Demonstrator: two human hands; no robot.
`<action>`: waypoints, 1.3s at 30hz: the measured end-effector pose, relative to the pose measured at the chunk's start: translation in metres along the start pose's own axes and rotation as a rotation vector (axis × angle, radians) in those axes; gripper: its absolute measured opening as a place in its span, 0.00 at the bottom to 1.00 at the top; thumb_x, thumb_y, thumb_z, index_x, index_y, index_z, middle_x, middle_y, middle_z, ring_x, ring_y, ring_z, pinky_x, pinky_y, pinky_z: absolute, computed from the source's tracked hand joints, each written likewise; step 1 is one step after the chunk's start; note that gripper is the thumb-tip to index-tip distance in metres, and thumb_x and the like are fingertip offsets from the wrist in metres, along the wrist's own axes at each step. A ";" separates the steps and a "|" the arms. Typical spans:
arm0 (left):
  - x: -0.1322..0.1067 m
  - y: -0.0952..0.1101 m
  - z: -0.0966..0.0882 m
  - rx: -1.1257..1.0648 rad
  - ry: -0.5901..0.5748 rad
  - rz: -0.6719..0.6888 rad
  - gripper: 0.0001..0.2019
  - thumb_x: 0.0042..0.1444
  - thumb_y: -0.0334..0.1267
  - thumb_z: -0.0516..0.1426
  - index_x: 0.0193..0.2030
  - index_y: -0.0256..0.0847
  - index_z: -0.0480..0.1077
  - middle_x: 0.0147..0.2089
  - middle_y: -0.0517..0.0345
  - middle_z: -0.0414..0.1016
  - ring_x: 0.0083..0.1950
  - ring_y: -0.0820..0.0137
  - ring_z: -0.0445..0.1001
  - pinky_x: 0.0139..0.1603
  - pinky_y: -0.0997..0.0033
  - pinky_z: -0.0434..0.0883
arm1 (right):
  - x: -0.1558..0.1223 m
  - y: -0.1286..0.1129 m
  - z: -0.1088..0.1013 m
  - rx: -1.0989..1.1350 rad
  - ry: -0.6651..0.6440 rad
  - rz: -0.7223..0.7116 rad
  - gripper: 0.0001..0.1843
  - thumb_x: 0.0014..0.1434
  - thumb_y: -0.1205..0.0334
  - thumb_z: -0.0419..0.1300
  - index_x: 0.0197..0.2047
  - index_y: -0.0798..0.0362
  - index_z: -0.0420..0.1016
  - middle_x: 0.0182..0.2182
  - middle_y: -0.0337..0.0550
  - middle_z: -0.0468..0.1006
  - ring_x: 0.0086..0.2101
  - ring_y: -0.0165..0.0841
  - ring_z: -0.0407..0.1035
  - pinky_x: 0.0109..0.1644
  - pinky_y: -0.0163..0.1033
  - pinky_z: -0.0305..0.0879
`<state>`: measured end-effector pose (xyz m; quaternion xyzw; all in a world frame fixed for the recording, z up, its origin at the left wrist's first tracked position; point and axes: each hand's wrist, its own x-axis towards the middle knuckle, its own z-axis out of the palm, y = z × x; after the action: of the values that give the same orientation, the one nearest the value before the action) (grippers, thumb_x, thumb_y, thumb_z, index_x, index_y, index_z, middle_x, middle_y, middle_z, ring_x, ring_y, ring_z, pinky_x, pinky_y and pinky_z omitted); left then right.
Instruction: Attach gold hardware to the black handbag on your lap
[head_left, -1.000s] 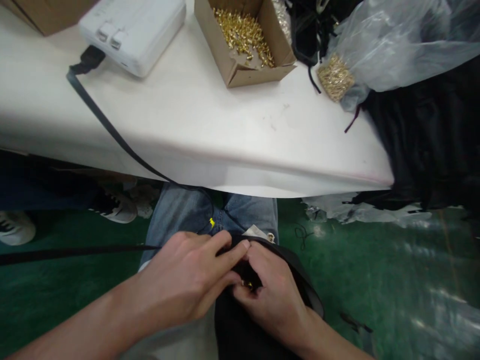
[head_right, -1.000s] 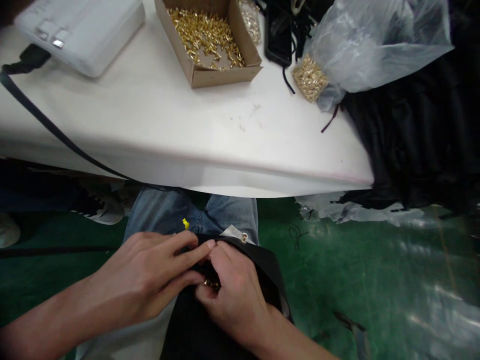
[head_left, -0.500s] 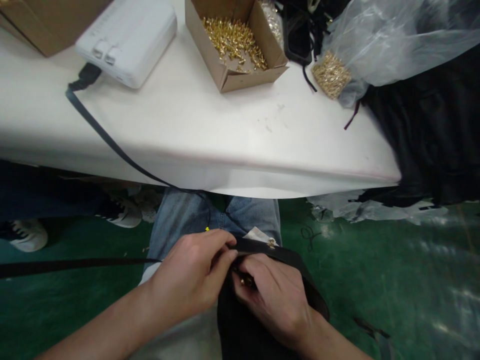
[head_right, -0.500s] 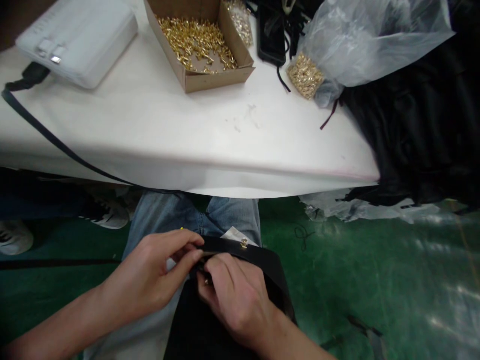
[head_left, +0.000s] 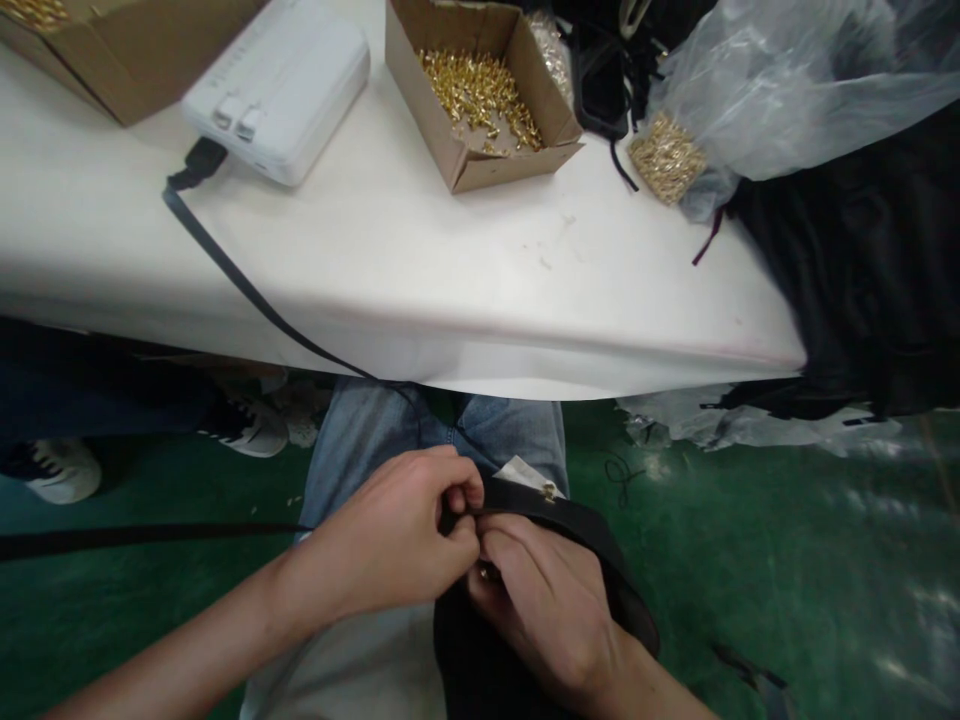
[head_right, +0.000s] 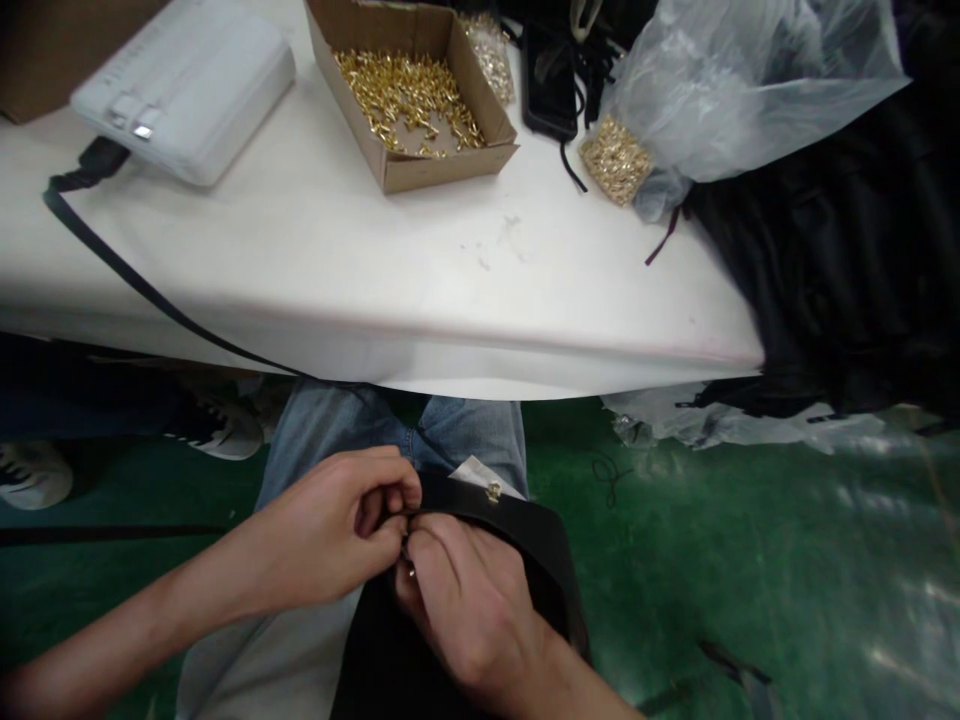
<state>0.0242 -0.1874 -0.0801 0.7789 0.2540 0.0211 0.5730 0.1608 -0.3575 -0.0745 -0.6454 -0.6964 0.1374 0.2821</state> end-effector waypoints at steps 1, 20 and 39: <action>0.001 0.002 -0.004 0.044 -0.018 0.011 0.10 0.51 0.27 0.59 0.37 0.45 0.78 0.34 0.64 0.78 0.33 0.71 0.73 0.34 0.69 0.63 | 0.000 0.000 0.001 0.007 -0.008 -0.012 0.06 0.76 0.70 0.59 0.52 0.58 0.76 0.44 0.49 0.84 0.42 0.36 0.81 0.47 0.39 0.75; 0.003 -0.027 0.010 -0.633 -0.234 -0.418 0.14 0.46 0.32 0.59 0.43 0.41 0.72 0.22 0.72 0.67 0.19 0.77 0.61 0.21 0.75 0.56 | -0.012 -0.002 0.002 -0.073 -0.093 -0.108 0.11 0.76 0.72 0.54 0.54 0.62 0.78 0.44 0.54 0.81 0.45 0.39 0.78 0.47 0.39 0.75; 0.003 -0.037 0.009 -0.514 -0.373 -0.379 0.26 0.42 0.25 0.59 0.52 0.40 0.73 0.33 0.71 0.67 0.32 0.74 0.64 0.30 0.71 0.58 | -0.003 -0.012 0.001 -0.136 -0.012 -0.206 0.09 0.73 0.75 0.58 0.52 0.64 0.79 0.42 0.55 0.86 0.42 0.40 0.83 0.44 0.39 0.78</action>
<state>0.0155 -0.1857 -0.1173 0.5391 0.2715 -0.1646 0.7801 0.1503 -0.3615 -0.0689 -0.5874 -0.7684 0.0642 0.2460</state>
